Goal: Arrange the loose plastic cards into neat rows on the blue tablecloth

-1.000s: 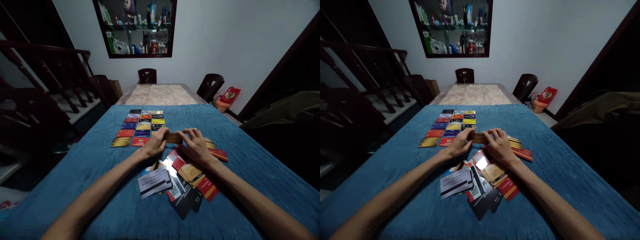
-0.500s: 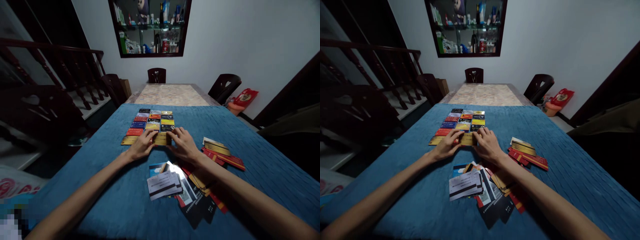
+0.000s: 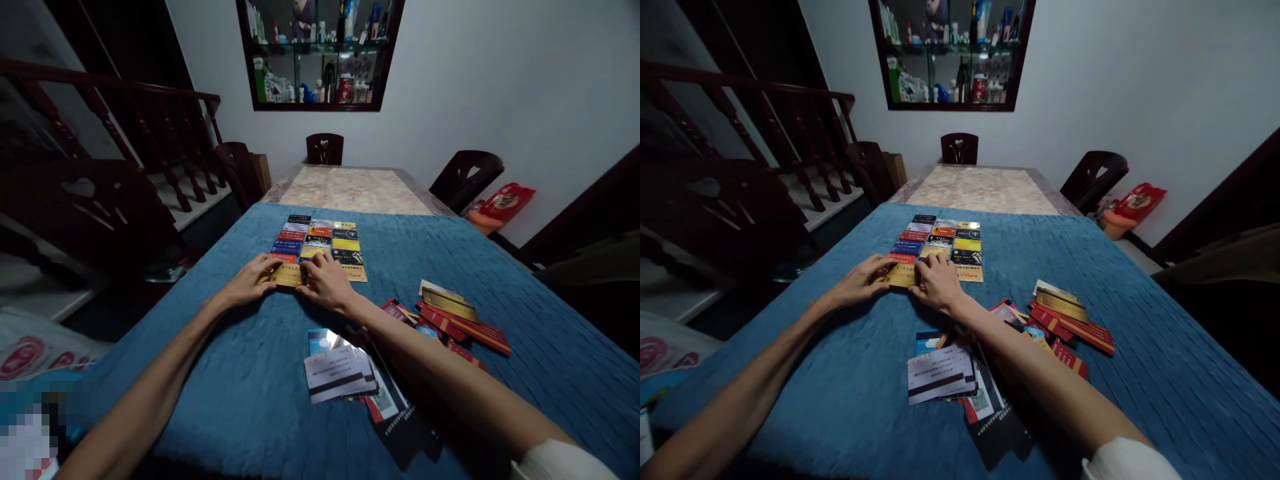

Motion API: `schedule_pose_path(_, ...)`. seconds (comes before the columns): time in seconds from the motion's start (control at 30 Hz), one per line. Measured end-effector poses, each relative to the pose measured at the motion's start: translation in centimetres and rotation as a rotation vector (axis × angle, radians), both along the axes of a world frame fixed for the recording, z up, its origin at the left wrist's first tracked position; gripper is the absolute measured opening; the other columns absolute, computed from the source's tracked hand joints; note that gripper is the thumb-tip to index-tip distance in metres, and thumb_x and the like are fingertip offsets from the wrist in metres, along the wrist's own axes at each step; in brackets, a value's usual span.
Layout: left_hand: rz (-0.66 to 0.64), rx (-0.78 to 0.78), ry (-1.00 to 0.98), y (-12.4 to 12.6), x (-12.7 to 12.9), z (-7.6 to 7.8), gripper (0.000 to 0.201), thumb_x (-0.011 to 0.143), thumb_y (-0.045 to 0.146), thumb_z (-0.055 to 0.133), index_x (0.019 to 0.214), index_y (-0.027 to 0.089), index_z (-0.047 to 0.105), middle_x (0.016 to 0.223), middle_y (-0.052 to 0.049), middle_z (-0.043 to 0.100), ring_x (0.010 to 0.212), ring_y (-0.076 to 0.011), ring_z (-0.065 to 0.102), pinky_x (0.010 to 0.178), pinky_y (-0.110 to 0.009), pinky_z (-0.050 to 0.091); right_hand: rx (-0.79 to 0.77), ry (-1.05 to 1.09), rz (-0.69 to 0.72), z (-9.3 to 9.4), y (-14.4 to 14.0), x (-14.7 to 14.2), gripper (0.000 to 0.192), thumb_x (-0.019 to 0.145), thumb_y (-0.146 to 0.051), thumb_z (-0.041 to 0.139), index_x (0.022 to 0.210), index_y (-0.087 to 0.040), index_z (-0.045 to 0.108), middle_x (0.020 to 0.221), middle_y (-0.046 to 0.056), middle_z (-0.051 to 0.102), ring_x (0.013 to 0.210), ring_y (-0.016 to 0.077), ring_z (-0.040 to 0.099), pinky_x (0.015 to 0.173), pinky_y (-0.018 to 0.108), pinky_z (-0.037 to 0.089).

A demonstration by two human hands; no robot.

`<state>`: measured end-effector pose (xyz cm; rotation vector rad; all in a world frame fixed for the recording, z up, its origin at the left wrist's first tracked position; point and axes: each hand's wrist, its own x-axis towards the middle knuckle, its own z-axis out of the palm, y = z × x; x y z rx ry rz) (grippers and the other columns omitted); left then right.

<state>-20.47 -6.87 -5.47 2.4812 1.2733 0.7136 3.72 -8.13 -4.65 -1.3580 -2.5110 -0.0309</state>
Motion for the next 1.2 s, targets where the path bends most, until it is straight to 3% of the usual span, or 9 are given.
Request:
schedule_pose_path(0.37, 0.105, -0.084, 0.083, -0.1, -2.7, 0.3, 0.05, 0.075, 0.019, 0.064, 0.125, 0.016, 0.06, 0.115, -0.009, 0.058, 0.108, -0.0251, 0.059, 0.102, -0.042, 0.048, -0.086, -0.059, -0.009, 0.3, 0.3, -4.0, 0.047, 0.091, -0.054, 0.053, 0.123, -0.02, 0.058, 0.124, 0.015, 0.061, 0.116, 0.0324, 0.047, 0.088, 0.044, 0.04)
schedule_pose_path(0.57, 0.091, -0.103, 0.135, 0.0, -3.1, 0.1, 0.051, 0.076, 0.018, 0.061, 0.127, 0.018, 0.059, 0.117, -0.009, 0.058, 0.112, -0.0256, 0.057, 0.104, -0.041, 0.046, -0.121, -0.065, -0.003, 0.1, 0.1, -4.5, 0.046, 0.093, -0.052, 0.049, 0.122, -0.019, 0.06, 0.125, 0.016, 0.061, 0.118, 0.0329, 0.046, 0.088, 0.045, 0.04)
schedule_pose_path(0.8, 0.083, -0.087, 0.15, 0.0, -3.4, -0.3, 0.052, 0.078, 0.019, 0.056, 0.13, 0.017, 0.059, 0.11, -0.009, 0.058, 0.1, -0.0223, 0.06, 0.095, -0.037, 0.05, -0.12, -0.061, -0.011, -0.1, 0.0, -5.0, 0.042, 0.091, -0.049, 0.052, 0.116, -0.017, 0.061, 0.122, 0.015, 0.063, 0.116, 0.033, 0.047, 0.086, 0.045, 0.042)
schedule_pose_path(1.2, 0.056, -0.041, 0.158, 0.0, -3.2, -0.1, 0.038, 0.078, 0.02, 0.055, 0.112, 0.017, 0.069, 0.114, -0.01, 0.061, 0.105, -0.024, 0.06, 0.097, -0.037, 0.051, -0.113, -0.067, 0.008, -0.2, -0.1, -5.2, 0.034, 0.092, -0.039, 0.052, 0.115, -0.017, 0.064, 0.12, 0.015, 0.065, 0.114, 0.0318, 0.048, 0.085, 0.042, 0.042)
